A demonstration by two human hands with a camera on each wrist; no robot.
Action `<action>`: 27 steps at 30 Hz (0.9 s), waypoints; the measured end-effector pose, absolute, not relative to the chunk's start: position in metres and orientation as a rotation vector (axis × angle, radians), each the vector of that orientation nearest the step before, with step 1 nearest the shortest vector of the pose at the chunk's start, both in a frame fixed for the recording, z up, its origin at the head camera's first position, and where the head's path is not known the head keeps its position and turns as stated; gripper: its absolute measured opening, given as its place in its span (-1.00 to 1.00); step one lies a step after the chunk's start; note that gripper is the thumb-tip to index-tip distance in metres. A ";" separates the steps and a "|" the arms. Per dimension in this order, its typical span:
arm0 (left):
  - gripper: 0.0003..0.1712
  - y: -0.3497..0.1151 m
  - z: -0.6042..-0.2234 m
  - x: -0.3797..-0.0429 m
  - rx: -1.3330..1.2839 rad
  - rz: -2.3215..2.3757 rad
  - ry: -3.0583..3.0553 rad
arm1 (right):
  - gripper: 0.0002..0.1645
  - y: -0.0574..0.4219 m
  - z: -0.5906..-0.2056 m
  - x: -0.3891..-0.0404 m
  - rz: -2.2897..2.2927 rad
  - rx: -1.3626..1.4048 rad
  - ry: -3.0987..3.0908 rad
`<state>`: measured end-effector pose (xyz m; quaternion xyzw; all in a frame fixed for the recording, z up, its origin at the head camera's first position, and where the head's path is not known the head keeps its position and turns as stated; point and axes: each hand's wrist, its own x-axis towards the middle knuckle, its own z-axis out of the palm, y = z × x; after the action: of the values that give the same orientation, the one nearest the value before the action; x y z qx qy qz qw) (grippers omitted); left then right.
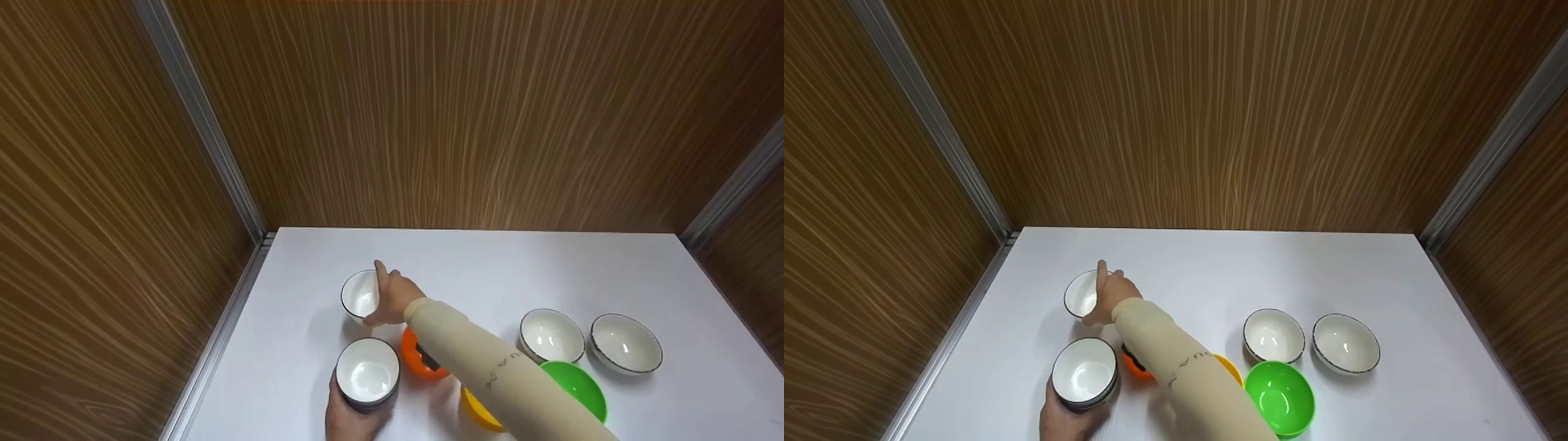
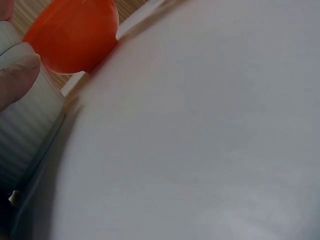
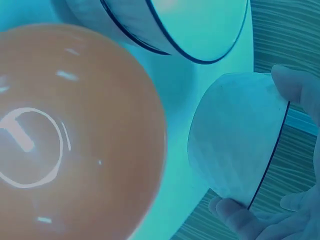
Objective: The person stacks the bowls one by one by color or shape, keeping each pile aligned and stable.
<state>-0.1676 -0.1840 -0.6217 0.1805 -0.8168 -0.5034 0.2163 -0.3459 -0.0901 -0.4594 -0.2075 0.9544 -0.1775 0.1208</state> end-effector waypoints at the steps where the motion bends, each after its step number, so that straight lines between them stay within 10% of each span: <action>1: 0.45 -0.184 -0.622 -0.169 0.488 -1.387 -2.254 | 0.47 -0.088 -0.457 -0.345 -0.527 -0.626 2.794; 27: 0.73 -0.226 -0.593 -0.200 0.191 -1.532 -2.348 | 0.44 -0.055 -0.438 -0.304 -0.474 -1.189 2.761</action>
<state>-0.1999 -0.2260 -0.5930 0.0669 -0.8242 -0.5376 0.1651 -0.3036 -0.0549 -0.4382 -0.3903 0.9061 -0.1555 0.0491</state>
